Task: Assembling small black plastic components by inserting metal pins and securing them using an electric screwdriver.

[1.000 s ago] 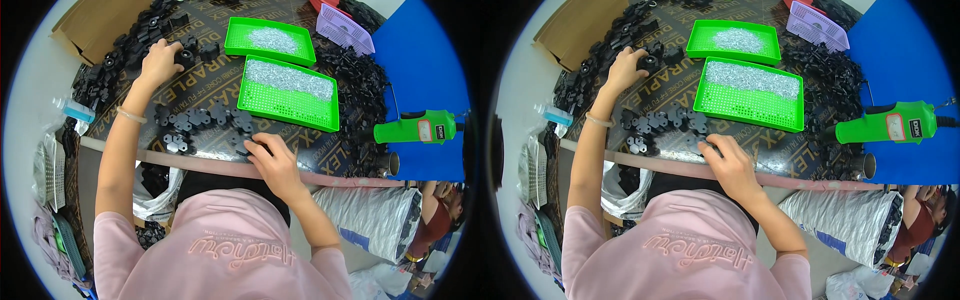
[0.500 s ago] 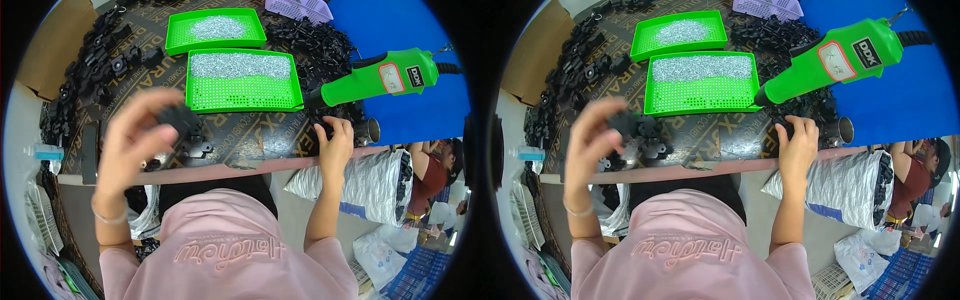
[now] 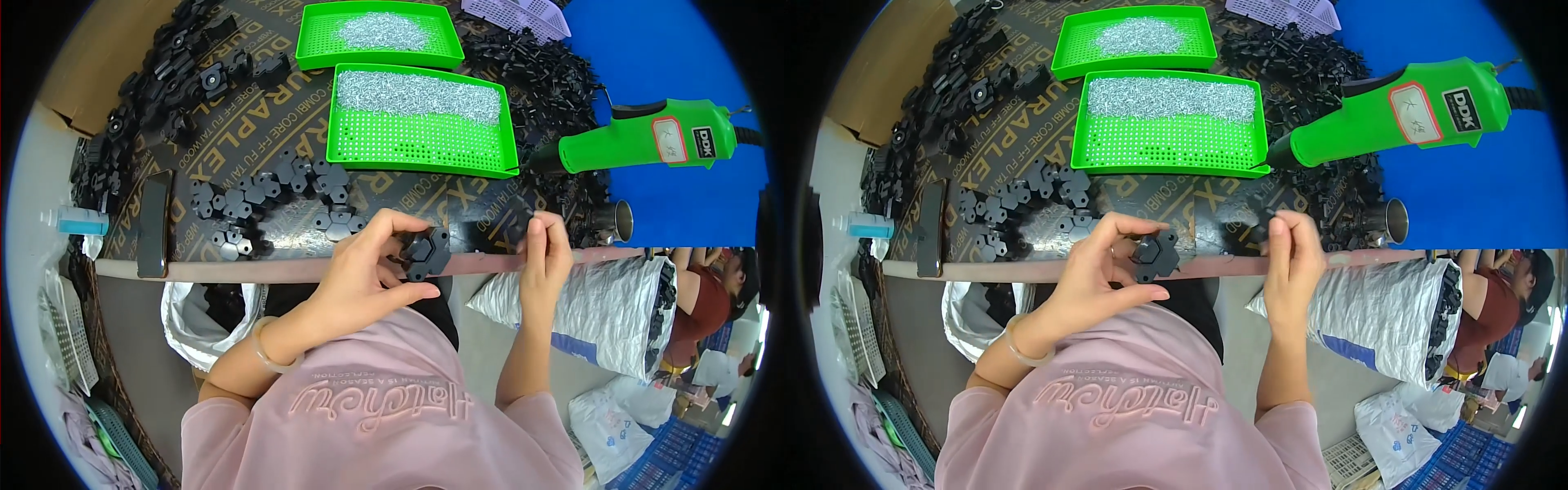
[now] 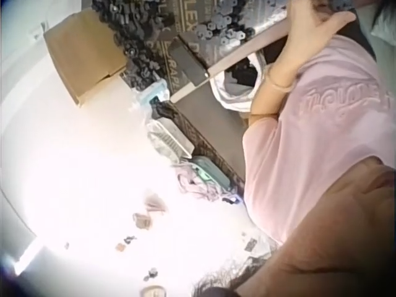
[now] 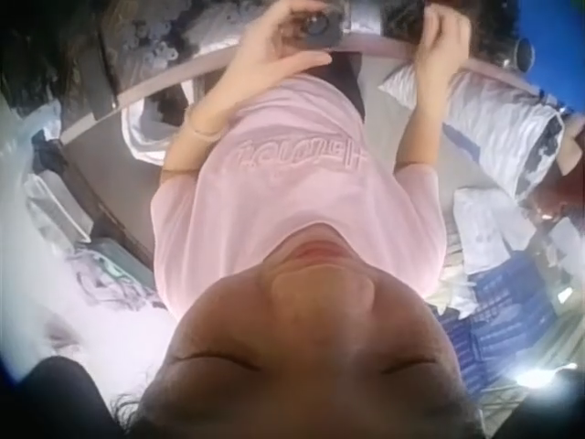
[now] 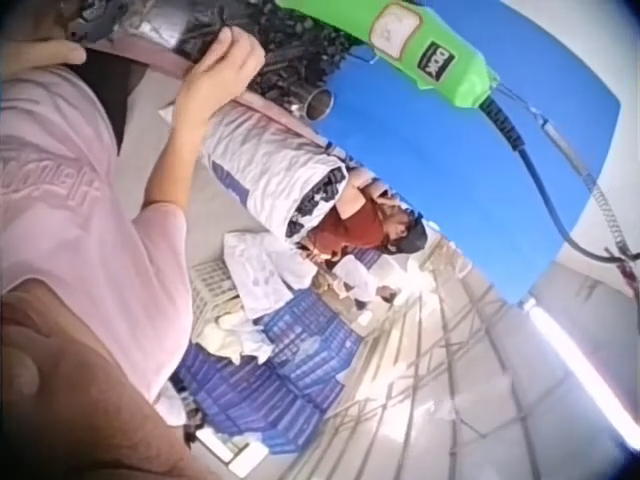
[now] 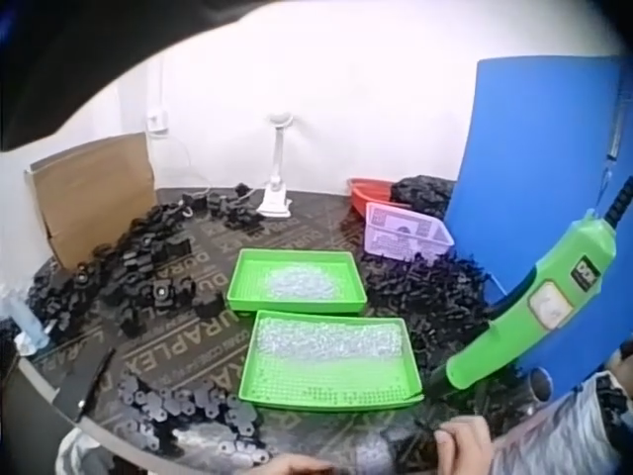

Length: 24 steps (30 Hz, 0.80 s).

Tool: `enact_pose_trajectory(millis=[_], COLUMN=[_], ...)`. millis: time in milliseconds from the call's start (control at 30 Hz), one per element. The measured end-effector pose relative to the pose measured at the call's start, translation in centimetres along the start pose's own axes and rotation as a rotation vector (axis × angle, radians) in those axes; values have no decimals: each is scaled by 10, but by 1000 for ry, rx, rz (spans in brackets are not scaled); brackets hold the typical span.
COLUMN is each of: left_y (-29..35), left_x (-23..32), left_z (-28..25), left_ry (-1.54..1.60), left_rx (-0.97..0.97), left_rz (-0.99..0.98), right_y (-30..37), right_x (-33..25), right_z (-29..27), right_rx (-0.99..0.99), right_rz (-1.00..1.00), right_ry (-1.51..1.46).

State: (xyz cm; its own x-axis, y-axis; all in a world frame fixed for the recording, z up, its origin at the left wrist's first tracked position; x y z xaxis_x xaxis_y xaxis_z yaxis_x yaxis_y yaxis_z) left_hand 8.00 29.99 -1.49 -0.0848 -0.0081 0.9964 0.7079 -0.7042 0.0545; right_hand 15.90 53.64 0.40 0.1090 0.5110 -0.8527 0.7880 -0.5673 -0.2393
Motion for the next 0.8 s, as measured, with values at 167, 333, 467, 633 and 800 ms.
enact_pose_trajectory(millis=[167, 333, 467, 633, 800], left_y=[0, 0, 1, 2, 1], left_x=[8, 11, 15, 21, 18], left_z=[-2, 2, 1, 3, 5], left_ry=[-228, -299, -318, -384, -370], left_rx=[194, 196, 236, 243, 232], left_rz=[129, 174, 232, 301, 281], right_y=[46, 59, 58, 55, 52], right_x=[-12, -21, -19, -18, -15], right_z=[60, 83, 83, 79, 76], right_rx=[-335, -481, -478, -464, -504], right_rz=[519, 537, 519, 510, 519], right_ry=[-929, -961, -883, -855, -794])
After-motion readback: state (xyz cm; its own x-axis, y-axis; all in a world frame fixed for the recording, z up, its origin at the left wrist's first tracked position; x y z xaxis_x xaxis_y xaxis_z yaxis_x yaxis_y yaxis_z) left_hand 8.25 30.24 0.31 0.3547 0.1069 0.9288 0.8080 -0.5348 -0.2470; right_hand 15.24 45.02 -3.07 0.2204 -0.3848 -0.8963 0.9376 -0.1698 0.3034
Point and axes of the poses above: each hand's wrist, its own y-axis away from the middle knuckle, its own z-axis out of the palm, x = y × z, the point moved 9 cm from there along -y, towards the middle knuckle
